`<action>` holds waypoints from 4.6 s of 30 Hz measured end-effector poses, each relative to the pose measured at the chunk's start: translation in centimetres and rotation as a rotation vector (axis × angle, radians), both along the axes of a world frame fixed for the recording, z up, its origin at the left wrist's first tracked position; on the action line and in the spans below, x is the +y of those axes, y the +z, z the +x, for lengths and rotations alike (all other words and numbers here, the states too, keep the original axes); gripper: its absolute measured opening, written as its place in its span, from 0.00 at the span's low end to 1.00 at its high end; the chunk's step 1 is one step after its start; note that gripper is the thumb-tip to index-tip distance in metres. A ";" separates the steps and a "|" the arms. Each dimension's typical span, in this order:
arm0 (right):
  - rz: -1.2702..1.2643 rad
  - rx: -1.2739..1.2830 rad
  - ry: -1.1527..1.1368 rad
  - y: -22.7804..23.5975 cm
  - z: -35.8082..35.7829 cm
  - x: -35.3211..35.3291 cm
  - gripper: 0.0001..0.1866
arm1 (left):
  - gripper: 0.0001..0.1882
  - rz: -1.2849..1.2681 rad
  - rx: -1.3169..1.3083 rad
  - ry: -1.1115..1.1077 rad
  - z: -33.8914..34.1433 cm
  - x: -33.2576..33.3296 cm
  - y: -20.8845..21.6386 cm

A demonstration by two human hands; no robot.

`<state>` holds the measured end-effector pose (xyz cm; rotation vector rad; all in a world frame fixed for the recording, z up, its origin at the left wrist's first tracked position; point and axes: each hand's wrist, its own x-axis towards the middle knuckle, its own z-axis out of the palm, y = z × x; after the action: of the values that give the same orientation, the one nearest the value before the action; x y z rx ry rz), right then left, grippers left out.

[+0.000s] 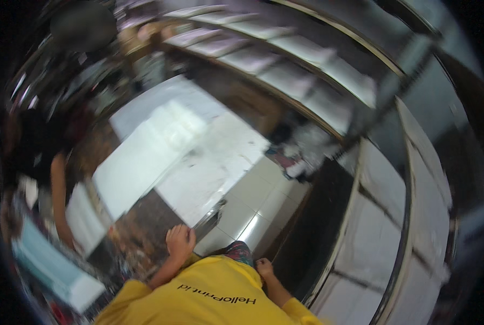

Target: The person repeatedly picks up white sheets from a table and places them onto a multi-tiered drying rack. The person handles the sheets one at a time, moving between the table and the rack throughout the clip.

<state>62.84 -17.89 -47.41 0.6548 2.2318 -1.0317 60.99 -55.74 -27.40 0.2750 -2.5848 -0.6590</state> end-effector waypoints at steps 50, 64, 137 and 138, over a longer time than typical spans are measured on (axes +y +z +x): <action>0.092 -0.119 0.292 4.5 -0.7 -1.4 0.22 | 0.05 0.156 -0.061 -0.043 0.6 -0.4 -1.5; -0.010 -0.092 0.258 8.4 -0.6 -1.4 0.19 | 0.09 0.117 0.043 0.115 3.8 -6.2 3.2; -0.068 0.047 0.645 7.9 -13.7 -4.3 0.25 | 0.15 0.023 0.315 0.296 1.6 -5.0 5.0; -0.089 0.074 0.658 7.5 -13.8 -3.9 0.25 | 0.15 -0.014 0.308 0.343 1.0 -5.0 5.6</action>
<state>49.04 -21.84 -39.91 -0.1662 2.2061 -0.8072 61.99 -60.77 -21.81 0.5510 -2.1783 -0.5122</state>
